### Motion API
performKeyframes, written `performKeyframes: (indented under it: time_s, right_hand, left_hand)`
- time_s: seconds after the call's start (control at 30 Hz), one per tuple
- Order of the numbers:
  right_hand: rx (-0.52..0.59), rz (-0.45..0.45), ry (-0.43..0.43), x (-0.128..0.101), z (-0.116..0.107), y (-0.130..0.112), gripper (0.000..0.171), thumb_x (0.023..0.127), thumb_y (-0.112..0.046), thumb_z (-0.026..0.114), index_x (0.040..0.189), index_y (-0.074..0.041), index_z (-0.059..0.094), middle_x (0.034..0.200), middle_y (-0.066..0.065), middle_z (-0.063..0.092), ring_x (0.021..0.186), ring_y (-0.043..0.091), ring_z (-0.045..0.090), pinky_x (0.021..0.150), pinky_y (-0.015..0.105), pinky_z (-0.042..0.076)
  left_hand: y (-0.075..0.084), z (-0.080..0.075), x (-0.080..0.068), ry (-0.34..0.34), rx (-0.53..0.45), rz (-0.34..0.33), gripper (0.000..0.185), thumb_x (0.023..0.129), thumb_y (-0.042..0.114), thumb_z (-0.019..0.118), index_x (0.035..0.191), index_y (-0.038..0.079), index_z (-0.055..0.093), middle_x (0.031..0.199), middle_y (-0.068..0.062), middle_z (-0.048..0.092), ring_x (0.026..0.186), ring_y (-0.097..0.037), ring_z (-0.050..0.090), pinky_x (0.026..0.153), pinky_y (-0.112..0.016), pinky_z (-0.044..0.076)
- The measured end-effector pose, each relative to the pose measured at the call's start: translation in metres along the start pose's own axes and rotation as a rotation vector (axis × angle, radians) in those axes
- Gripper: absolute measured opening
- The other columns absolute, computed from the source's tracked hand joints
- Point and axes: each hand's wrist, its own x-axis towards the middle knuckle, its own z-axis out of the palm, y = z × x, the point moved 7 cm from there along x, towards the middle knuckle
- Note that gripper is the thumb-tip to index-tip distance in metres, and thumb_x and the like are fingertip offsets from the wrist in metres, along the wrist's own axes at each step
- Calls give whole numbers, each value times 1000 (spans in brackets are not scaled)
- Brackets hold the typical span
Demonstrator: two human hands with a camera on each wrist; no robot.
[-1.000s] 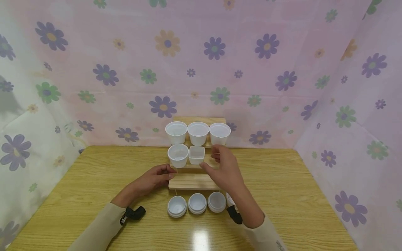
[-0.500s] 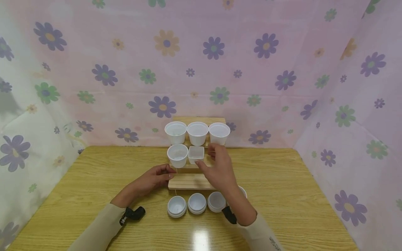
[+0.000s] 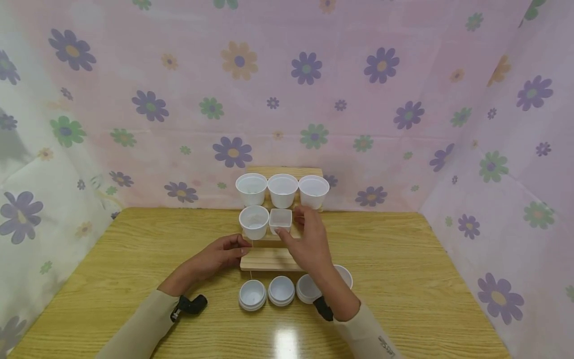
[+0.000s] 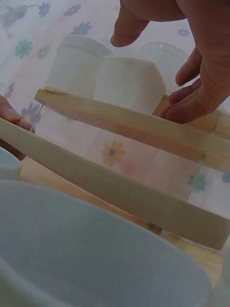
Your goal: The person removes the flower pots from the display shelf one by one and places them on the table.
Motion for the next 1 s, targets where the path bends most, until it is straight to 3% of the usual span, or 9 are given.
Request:
performKeyframes:
  time_s: [0.53,1.0]
  right_hand:
    - [-25,-9,-6,2,6,6,53,96,-20,83,139,-2,57,133,12,64,124,29,65,110,44,52]
    - [2,-12,-34,2,8,8,53,97,-16,81,141,-3,54,136,13,64,128,30,64,112,44,51]
  left_hand:
    - [1,0,-2,0,16,-5,26,109,22,63,125,1,62,124,-11,64,111,-25,62,93,-38,57]
    - [1,-1,-1,9,11,-14,26,108,23,65,124,2,63,122,-10,63,109,-24,61,93,-38,57]
